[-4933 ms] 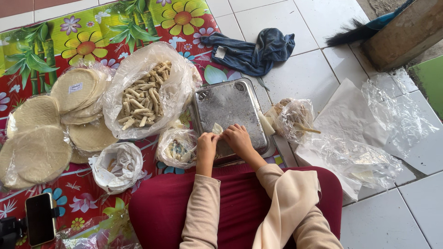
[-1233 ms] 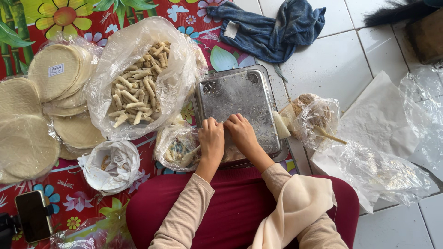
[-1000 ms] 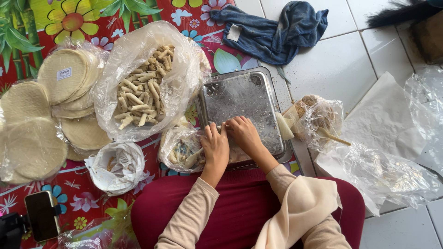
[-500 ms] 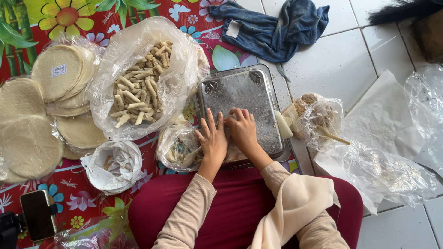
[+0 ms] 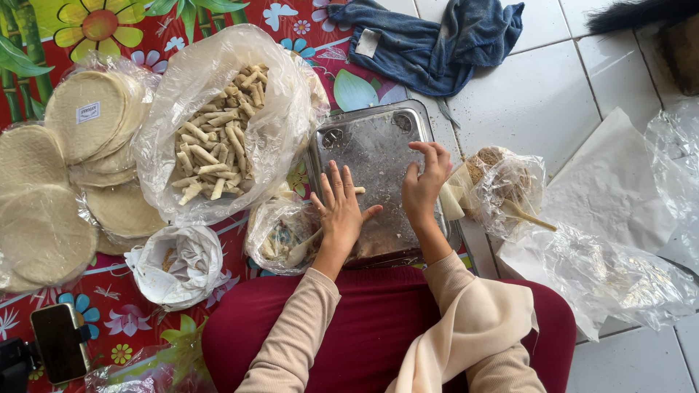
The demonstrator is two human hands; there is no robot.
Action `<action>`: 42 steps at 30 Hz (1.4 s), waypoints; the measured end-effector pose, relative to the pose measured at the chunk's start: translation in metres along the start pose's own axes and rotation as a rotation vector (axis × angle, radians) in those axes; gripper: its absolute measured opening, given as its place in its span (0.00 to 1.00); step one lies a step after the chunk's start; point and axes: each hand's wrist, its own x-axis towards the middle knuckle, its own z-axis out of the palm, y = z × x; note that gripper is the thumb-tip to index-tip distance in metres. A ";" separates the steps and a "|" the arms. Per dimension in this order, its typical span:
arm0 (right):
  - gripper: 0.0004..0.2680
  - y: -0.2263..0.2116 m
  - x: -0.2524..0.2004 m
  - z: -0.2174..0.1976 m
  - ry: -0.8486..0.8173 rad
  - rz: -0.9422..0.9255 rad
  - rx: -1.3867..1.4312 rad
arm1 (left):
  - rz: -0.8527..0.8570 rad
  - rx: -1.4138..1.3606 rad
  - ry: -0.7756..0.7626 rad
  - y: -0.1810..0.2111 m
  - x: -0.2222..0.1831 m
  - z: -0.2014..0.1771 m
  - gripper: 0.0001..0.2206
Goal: The person prepares food wrappers by taking thin circular sheets from a stack and folding them into triangles on a metal tray.
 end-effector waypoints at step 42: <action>0.06 0.045 0.037 -0.079 -0.672 0.068 -1.056 | -0.022 -1.077 0.437 -0.030 0.000 -0.087 0.17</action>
